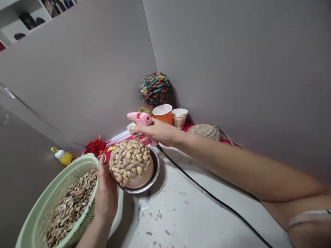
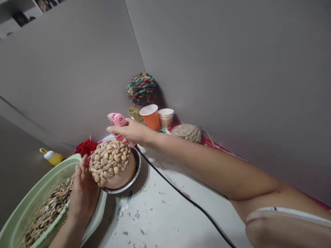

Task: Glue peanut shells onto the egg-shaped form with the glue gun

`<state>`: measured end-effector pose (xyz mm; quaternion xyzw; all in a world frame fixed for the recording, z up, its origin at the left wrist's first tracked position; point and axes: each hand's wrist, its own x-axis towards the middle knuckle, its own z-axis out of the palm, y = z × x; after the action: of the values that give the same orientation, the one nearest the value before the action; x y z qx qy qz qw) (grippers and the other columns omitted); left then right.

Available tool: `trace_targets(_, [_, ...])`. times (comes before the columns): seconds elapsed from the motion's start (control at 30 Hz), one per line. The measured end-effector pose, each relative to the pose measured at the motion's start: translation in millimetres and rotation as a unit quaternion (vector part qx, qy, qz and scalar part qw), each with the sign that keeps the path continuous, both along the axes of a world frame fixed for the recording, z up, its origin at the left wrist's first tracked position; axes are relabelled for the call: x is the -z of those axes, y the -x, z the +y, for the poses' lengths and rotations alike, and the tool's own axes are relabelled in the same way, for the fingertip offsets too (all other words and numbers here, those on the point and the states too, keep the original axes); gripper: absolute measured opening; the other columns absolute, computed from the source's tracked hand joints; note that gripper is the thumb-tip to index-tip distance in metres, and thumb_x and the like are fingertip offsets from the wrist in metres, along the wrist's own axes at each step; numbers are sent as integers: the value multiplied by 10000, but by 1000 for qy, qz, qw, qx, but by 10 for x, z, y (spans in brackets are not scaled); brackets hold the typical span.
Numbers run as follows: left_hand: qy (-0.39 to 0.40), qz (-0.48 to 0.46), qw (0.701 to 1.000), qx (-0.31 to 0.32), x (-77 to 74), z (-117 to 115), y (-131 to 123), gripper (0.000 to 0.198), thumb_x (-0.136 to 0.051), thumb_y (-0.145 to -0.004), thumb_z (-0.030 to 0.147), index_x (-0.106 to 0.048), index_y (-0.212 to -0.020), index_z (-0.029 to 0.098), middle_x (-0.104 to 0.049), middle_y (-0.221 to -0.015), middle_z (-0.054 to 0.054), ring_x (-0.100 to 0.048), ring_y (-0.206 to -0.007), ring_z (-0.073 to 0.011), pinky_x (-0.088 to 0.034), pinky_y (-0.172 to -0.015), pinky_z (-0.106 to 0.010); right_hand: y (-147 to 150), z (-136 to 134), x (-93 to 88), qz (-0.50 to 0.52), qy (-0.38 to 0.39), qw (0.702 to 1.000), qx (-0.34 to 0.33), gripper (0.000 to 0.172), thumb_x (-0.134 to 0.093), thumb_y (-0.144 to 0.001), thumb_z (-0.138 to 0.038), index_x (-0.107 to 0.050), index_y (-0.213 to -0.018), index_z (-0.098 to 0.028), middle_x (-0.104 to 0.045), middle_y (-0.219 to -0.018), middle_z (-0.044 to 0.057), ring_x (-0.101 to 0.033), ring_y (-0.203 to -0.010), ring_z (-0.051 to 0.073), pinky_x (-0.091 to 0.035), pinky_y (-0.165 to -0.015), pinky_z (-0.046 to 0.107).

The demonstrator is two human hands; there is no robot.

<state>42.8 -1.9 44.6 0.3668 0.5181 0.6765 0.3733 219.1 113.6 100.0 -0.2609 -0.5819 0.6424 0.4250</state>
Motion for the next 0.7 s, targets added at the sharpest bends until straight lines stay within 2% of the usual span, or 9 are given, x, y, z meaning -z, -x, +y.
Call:
trace_targets(0.13, [-12, 10, 1000, 8, 12, 5, 22, 630, -381, -902, 635, -397, -1446, 317, -460, -1499, -64, -397, -1392, -244, -316, -1137, -436, -17, -56, -51, 46, 44, 998, -23, 133, -655, -853, -258, -609, -909, -145, -639, -899, 78, -621, -773, 135, -497, -550, 184])
trace_targets(0.23, [-4, -12, 999, 33, 17, 50, 45, 627, -373, -899, 641, -489, -1385, 263, -493, -1471, -96, -406, -1385, -263, -347, -1118, -442, -20, -73, -59, 87, 67, 993, -44, 117, -645, -865, -254, -604, -883, -145, -636, -894, 77, -622, -775, 138, -491, -522, 168])
trace_targets(0.33, [-1, -26, 999, 43, 26, 91, 62, 623, -377, -904, 630, -520, -1356, 226, -514, -1449, -115, -408, -1383, -261, -324, -1132, -438, 0, -50, -35, 86, 81, 992, -40, 116, -638, -873, -248, -590, -879, -142, -625, -874, 69, -617, -750, 132, -469, -492, 155])
trace_targets(0.43, [-24, -2, 999, 22, 63, 99, 80, 606, -355, -919, 619, -507, -1369, 242, -494, -1469, -92, -384, -1399, -241, -277, -1161, -410, 32, 8, 16, 78, 85, 992, -46, 105, -635, -873, -232, -580, -865, -143, -624, -869, 70, -619, -744, 130, -458, -490, 157])
trace_targets(0.57, [-49, 48, 998, -6, 121, 68, 100, 584, -328, -938, 596, -415, -1438, 306, -420, -1525, -60, -365, -1412, -237, -264, -1173, -436, 52, 70, 67, 72, 87, 993, -42, 119, -648, -866, -245, -585, -875, -144, -625, -847, 63, -616, -722, 125, -457, -494, 167])
trace_targets(0.7, [-123, 112, 985, -52, 63, -50, 0, 465, -322, -980, 481, -444, -1413, 360, -430, -1513, 9, -261, -1459, -187, -141, -1221, -410, 22, 81, 51, 71, 72, 994, -31, 124, -637, -874, -257, -584, -875, -145, -628, -840, 58, -616, -706, 124, -468, -495, 180])
